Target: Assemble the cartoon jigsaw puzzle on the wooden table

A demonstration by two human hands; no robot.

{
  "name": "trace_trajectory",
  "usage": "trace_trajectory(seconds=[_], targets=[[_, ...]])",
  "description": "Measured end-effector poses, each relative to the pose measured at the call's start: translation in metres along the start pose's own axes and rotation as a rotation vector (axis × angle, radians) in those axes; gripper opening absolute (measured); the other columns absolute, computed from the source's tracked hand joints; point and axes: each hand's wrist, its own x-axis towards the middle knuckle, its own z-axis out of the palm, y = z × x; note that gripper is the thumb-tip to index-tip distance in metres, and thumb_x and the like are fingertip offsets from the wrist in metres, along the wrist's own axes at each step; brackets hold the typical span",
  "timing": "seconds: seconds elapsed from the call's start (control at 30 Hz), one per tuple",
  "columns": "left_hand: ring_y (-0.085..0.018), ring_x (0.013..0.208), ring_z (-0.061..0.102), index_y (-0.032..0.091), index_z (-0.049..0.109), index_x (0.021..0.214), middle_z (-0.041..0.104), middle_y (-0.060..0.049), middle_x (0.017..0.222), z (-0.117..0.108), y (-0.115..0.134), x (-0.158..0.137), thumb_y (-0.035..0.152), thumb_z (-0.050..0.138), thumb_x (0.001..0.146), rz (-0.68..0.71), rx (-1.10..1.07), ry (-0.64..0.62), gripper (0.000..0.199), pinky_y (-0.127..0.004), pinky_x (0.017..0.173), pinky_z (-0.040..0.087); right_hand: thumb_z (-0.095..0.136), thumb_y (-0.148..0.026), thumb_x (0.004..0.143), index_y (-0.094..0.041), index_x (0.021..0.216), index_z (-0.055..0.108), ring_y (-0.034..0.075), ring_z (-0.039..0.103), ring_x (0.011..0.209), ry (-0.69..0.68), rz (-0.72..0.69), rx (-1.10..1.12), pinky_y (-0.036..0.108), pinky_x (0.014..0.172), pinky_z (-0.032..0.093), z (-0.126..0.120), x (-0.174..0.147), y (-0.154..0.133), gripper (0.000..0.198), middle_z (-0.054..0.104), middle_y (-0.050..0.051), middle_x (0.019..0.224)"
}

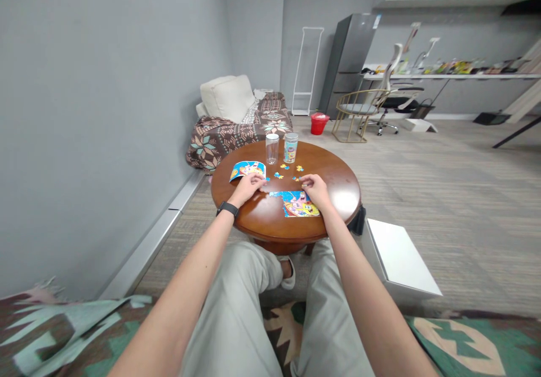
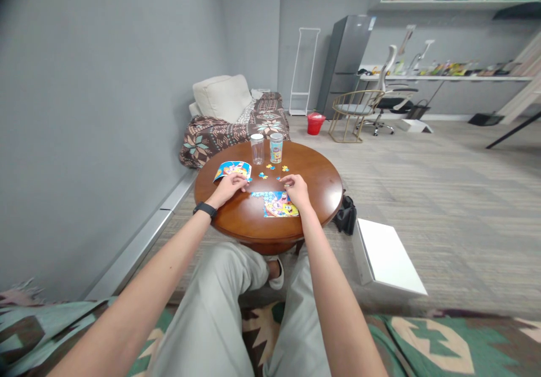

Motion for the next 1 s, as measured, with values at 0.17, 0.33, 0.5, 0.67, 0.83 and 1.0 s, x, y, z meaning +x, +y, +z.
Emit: trace_trajectory(seconds=[0.17, 0.33, 0.5, 0.67, 0.83, 1.0], targets=[[-0.012, 0.059, 0.063, 0.017, 0.058, 0.083, 0.071, -0.002, 0.075, 0.0002, -0.0006, 0.0015, 0.041, 0.074, 0.08, 0.005, 0.004, 0.0, 0.029, -0.026, 0.067, 0.051, 0.053, -0.011, 0.065, -0.021, 0.083, 0.068, 0.018, 0.064, 0.08, 0.046, -0.011, 0.014, 0.036, 0.083, 0.056, 0.0013, 0.0015, 0.0062, 0.025, 0.066, 0.003, 0.091], [-0.012, 0.06, 0.065, 0.019, 0.051, 0.082, 0.068, 0.001, 0.072, 0.0022, 0.0006, 0.0011, 0.029, 0.075, 0.078, 0.008, -0.058, 0.009, 0.026, -0.026, 0.068, 0.053, 0.061, -0.018, 0.069, -0.021, 0.081, 0.066, 0.02, 0.066, 0.083, 0.052, 0.062, 0.108, 0.035, 0.08, 0.056, 0.0017, 0.002, 0.0057, 0.013, 0.067, 0.005, 0.092], [-0.012, 0.059, 0.066, 0.018, 0.049, 0.076, 0.064, 0.003, 0.072, 0.0031, 0.0014, 0.0004, 0.022, 0.077, 0.074, -0.013, -0.057, 0.031, 0.028, -0.026, 0.067, 0.054, 0.066, -0.023, 0.069, -0.021, 0.081, 0.065, 0.02, 0.066, 0.078, 0.036, 0.093, 0.111, 0.035, 0.078, 0.055, -0.0006, 0.0, -0.0006, 0.012, 0.069, 0.004, 0.087], [-0.01, 0.06, 0.066, 0.017, 0.05, 0.073, 0.067, 0.001, 0.076, 0.0023, 0.0003, 0.0008, 0.015, 0.072, 0.071, -0.015, -0.065, 0.036, 0.023, -0.024, 0.067, 0.052, 0.057, -0.02, 0.07, -0.021, 0.085, 0.067, 0.02, 0.064, 0.076, 0.053, 0.056, 0.056, 0.036, 0.076, 0.054, -0.0024, -0.0008, -0.001, 0.018, 0.068, 0.005, 0.087], [-0.013, 0.061, 0.066, 0.018, 0.051, 0.074, 0.07, -0.001, 0.074, 0.001, -0.0003, 0.0008, 0.017, 0.068, 0.072, -0.009, -0.064, 0.016, 0.018, -0.027, 0.067, 0.051, 0.055, -0.019, 0.069, -0.021, 0.084, 0.066, 0.019, 0.062, 0.074, 0.038, 0.059, 0.076, 0.036, 0.076, 0.053, -0.0008, 0.0, 0.0016, 0.019, 0.066, 0.004, 0.085], [-0.012, 0.058, 0.062, 0.018, 0.056, 0.081, 0.07, 0.0, 0.072, 0.0003, 0.0011, -0.0007, 0.026, 0.067, 0.076, 0.016, 0.01, 0.004, 0.015, -0.027, 0.066, 0.05, 0.055, -0.019, 0.068, -0.021, 0.083, 0.066, 0.019, 0.062, 0.074, 0.053, 0.04, 0.093, 0.034, 0.075, 0.053, 0.0004, -0.0003, 0.0023, 0.019, 0.066, 0.003, 0.083]])
